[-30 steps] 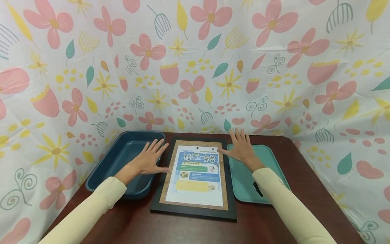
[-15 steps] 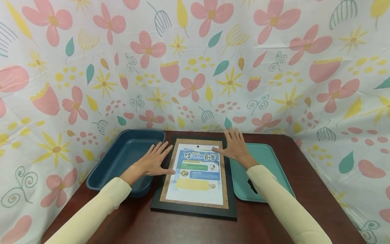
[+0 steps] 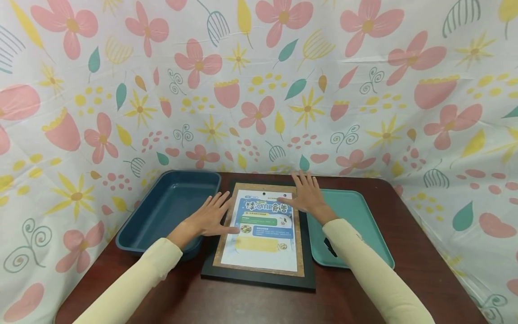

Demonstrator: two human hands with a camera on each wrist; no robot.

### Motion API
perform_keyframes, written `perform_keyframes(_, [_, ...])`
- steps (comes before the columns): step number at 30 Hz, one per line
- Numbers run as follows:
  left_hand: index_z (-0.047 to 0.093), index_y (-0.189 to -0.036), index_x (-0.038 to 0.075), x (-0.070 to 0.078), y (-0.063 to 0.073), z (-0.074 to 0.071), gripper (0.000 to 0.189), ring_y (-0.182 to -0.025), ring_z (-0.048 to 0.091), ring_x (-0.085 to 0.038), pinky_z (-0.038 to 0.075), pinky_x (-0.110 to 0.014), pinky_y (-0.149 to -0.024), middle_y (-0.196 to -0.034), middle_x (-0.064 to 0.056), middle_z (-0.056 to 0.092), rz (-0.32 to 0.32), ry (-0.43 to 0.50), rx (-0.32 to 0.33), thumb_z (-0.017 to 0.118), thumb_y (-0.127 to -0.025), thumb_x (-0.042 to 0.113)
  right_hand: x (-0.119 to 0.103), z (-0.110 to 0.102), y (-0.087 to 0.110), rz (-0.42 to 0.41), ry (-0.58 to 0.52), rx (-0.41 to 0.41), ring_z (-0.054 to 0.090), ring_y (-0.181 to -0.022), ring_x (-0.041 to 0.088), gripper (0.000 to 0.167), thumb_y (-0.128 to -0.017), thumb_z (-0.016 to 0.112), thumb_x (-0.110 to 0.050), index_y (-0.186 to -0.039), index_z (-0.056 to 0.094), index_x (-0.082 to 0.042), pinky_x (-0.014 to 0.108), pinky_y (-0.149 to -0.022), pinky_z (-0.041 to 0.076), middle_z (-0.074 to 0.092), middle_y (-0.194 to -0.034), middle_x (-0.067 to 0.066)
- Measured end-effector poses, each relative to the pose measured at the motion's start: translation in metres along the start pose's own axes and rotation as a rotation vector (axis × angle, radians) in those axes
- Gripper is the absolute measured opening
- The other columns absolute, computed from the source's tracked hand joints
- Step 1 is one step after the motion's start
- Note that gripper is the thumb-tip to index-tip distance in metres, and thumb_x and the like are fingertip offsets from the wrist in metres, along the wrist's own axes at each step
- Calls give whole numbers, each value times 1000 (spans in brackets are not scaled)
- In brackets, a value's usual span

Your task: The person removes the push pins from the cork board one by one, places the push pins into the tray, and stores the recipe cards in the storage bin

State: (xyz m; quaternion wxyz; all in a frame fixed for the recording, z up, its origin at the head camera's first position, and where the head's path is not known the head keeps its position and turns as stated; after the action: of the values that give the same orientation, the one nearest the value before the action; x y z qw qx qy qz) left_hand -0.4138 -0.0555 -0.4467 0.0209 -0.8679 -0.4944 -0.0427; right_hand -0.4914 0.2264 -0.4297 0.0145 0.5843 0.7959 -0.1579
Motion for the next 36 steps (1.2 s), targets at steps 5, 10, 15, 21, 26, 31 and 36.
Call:
perform_keyframes(5, [10, -169, 19, 3, -3, 3, 115, -159, 6, -38, 10, -58, -126, -174, -12, 7, 1, 8, -1, 57, -86, 83, -1, 4, -2, 5, -4, -13, 8, -156, 49, 117, -84, 71, -73, -167, 19, -8, 65, -124, 6, 14, -170, 26])
perform_keyframes(10, [13, -169, 17, 6, -7, 5, 111, -159, 8, -39, 10, -59, -126, -174, -14, 9, 1, 16, -5, 60, -89, 78, -3, 10, -5, 13, -5, -53, 3, -158, 46, 117, -85, 69, -73, -167, 17, -6, 64, -124, 6, 12, -171, 25])
perform_keyframes(15, [14, -169, 17, 10, -10, 8, 107, -160, 6, -37, 7, -55, -127, -174, -13, 8, 4, 44, -12, 60, -91, 75, -7, 16, -7, 20, -12, -79, 0, -158, 46, 115, -87, 68, -71, -166, 18, -5, 64, -124, 5, 11, -172, 23])
perform_keyframes(21, [11, -169, 18, 15, -13, 12, 105, -160, 4, -35, 6, -52, -128, -174, -11, -1, 6, 69, -28, 58, -93, 74, -14, 21, -9, 21, -38, -94, 4, -158, 46, 114, -87, 69, -71, -166, 20, -5, 63, -125, 6, 14, -171, 24])
perform_keyframes(26, [14, -169, 16, 19, -16, 13, 104, -160, 5, -36, 8, -52, -128, -174, -12, 1, 6, 65, -30, 57, -94, 74, -17, 27, -10, 23, -59, -114, 8, -157, 46, 112, -88, 67, -72, -166, 22, -5, 61, -125, 7, 17, -170, 24])
perform_keyframes(31, [16, -168, 14, 21, -18, 17, 101, -159, 7, -38, 9, -52, -128, -174, -14, 4, 7, 85, -45, 57, -96, 71, -18, 33, -13, 39, -82, -120, 9, -157, 46, 109, -89, 68, -69, -165, 24, -5, 60, -125, 7, 21, -169, 24])
perform_keyframes(36, [15, -168, 12, 20, -20, 24, 99, -159, 8, -39, 10, -52, -128, -174, -15, 5, -4, 98, -75, 55, -98, 69, -22, 39, -14, 47, -91, -130, 10, -157, 46, 106, -90, 69, -66, -165, 25, -4, 62, -125, 9, 22, -169, 24])
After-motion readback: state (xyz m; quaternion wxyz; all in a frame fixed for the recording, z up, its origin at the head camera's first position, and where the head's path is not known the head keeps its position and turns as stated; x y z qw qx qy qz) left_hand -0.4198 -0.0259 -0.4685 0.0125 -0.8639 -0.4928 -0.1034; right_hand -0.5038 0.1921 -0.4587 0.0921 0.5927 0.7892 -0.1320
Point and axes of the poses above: each hand's wrist, its own y-axis away from the middle knuckle, its own z-axis out of the palm, x = y × z, the point moved 10 cm from there along -y, towards the middle knuckle
